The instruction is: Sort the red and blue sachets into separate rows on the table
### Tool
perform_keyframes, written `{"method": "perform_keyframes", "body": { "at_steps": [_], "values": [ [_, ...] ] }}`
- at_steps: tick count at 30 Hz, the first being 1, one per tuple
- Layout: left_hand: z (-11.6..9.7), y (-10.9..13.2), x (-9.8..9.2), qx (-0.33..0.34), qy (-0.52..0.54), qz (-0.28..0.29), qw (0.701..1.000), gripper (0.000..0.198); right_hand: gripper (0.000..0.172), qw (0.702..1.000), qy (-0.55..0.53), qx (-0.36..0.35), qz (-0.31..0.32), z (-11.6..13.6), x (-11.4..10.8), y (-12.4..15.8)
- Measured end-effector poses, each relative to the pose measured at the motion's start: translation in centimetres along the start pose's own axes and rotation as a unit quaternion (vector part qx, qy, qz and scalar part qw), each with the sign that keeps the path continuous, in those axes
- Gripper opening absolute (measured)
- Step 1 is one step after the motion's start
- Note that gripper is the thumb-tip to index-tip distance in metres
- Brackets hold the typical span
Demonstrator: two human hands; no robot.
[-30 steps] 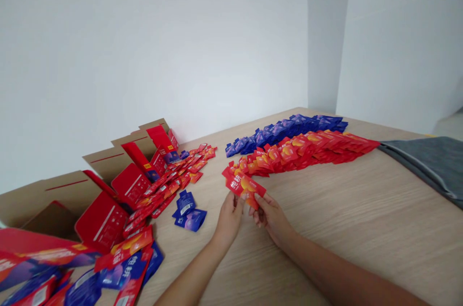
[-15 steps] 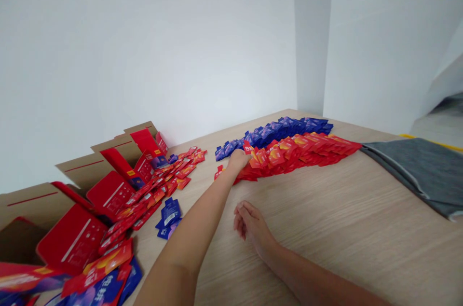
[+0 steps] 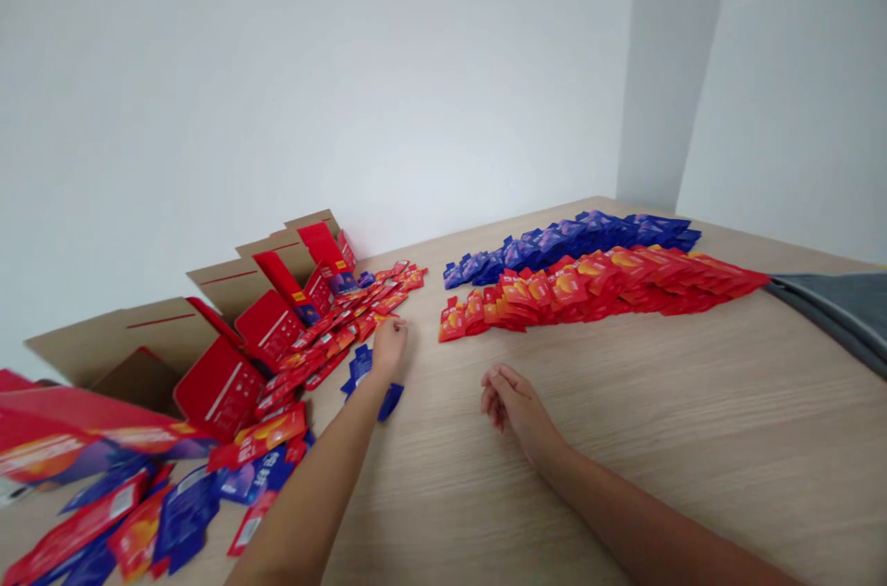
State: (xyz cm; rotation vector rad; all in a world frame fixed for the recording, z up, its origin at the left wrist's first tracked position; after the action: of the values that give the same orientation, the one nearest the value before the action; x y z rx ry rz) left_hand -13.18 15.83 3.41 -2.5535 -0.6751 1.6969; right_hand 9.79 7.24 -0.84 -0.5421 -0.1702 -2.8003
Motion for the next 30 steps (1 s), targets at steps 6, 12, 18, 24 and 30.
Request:
{"method": "perform_keyframes", "body": {
  "at_steps": [6, 12, 18, 24, 30],
  "values": [
    [8.2, 2.1, -3.8, -0.042, -0.121, -0.088, 0.988, 0.039, 0.035, 1.000, 0.027, 0.004, -0.005, 0.1, 0.2, 0.3],
    [9.9, 0.1, -3.8, -0.006, -0.179, -0.055, 0.982, 0.047, 0.034, 0.999, 0.034, 0.001, -0.011, 0.2, 0.2, 0.3],
    [8.9, -1.1, -4.7, 0.015, -0.162, -0.053, 0.985, 0.031, 0.036, 1.000, 0.018, 0.007, -0.012, 0.2, 0.1, 0.0],
    [3.4, 0.6, -6.2, 0.024, 0.180, -0.092, 0.979, 0.031, 0.037, 1.000, 0.003, 0.014, -0.002, 0.5, 0.2, 0.0],
    [-3.4, 5.7, -4.0, 0.055, 0.331, 0.099, 0.937, 0.036, 0.037, 1.000, -0.008, -0.013, -0.025, 1.2, 0.3, 0.6]
  ]
}}
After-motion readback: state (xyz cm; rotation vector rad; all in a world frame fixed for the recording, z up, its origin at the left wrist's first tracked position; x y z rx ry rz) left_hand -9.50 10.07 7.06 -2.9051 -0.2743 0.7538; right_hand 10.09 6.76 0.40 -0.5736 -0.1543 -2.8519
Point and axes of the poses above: each hand's wrist, its own y-axis away from the middle knuckle, its own x-axis out of the palm, z = x × y, the point moved 1 cm from there along -y, towards the middle knuckle, and after that the axes turned 1 degree about x, right-handed, at the moved point
